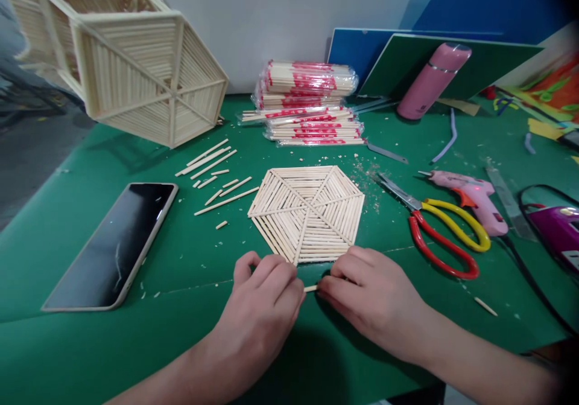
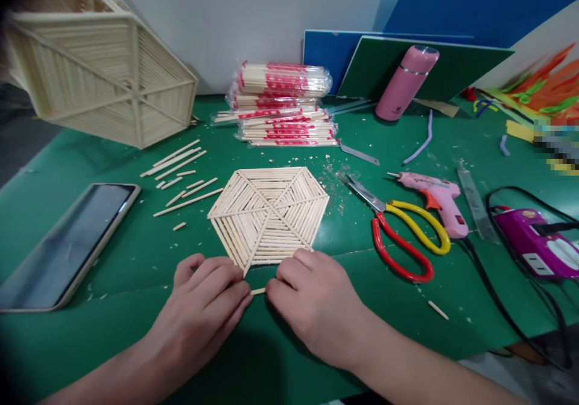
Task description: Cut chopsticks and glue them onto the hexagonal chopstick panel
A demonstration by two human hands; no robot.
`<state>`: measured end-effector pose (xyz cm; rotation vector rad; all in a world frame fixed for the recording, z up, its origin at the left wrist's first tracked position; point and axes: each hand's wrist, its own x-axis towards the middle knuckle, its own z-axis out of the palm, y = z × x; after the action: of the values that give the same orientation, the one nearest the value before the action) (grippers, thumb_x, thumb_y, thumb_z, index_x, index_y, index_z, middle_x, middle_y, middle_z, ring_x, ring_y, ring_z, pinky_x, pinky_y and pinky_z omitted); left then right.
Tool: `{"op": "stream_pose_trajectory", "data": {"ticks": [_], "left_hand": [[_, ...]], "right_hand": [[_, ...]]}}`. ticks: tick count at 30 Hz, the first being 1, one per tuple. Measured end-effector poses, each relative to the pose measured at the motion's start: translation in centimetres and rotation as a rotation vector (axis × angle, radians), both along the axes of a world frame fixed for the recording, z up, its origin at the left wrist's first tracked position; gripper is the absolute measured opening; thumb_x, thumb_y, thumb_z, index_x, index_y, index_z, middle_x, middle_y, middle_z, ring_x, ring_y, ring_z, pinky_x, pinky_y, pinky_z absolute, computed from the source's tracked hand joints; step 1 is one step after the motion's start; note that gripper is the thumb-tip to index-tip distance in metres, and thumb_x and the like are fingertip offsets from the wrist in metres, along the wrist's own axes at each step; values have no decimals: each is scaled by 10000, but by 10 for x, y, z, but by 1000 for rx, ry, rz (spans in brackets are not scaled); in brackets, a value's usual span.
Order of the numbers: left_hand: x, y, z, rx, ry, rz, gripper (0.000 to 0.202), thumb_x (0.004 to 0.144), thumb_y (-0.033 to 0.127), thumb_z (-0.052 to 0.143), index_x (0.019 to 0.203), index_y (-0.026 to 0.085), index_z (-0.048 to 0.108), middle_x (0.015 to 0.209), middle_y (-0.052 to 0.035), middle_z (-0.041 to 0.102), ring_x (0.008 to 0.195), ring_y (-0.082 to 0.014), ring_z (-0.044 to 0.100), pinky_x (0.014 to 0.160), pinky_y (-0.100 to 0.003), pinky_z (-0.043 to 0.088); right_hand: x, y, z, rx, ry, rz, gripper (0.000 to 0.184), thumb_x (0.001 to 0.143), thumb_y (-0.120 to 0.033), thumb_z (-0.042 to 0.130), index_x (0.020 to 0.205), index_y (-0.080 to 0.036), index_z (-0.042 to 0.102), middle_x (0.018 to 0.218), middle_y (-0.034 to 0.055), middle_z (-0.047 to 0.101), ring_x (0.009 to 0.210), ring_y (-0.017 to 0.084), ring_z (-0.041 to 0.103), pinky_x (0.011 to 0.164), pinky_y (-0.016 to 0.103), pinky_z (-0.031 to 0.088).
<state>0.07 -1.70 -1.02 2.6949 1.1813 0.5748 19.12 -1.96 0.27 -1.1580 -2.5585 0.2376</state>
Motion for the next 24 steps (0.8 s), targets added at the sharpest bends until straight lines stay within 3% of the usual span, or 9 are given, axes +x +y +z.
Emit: {"op": "stream_pose_trajectory", "data": {"ticks": [4,9,12,18,24], "left_hand": [[-1,-2,1,-26,4,-14,224,850,147,394,712,182,566,733,-10,554,773,-171,477,762,-393,250],[-7,9,20,0,-77,68,129,811,205,468,810,196,597,781,-7,587,807,-177,505,778,-383,290],[-12,23,28,59,-117,124,120,778,144,491,787,175,606,803,-26,601,813,-181,532,759,-365,336],[-11,30,10,36,-233,40,132,783,100,480,827,133,600,815,-57,605,791,-160,537,712,-309,403],[-10,27,0,-18,-189,9,132,794,106,464,826,145,586,819,-52,609,801,-172,531,722,-337,400]], "right_hand": [[4,0,-7,-4,-22,18,193,859,-190,433,813,-189,621,702,11,532,669,143,417,580,287,300],[10,3,-4,27,37,-35,184,852,-187,456,797,-180,631,684,19,546,653,138,429,584,271,327],[14,10,0,70,89,-78,170,838,-185,486,767,-173,640,664,23,558,639,133,447,574,261,341],[9,17,1,39,64,-79,186,845,-180,472,790,-188,650,665,23,566,648,133,467,585,258,361],[5,20,-1,2,33,-58,189,852,-190,461,820,-205,647,682,16,568,672,134,473,611,264,365]]}}
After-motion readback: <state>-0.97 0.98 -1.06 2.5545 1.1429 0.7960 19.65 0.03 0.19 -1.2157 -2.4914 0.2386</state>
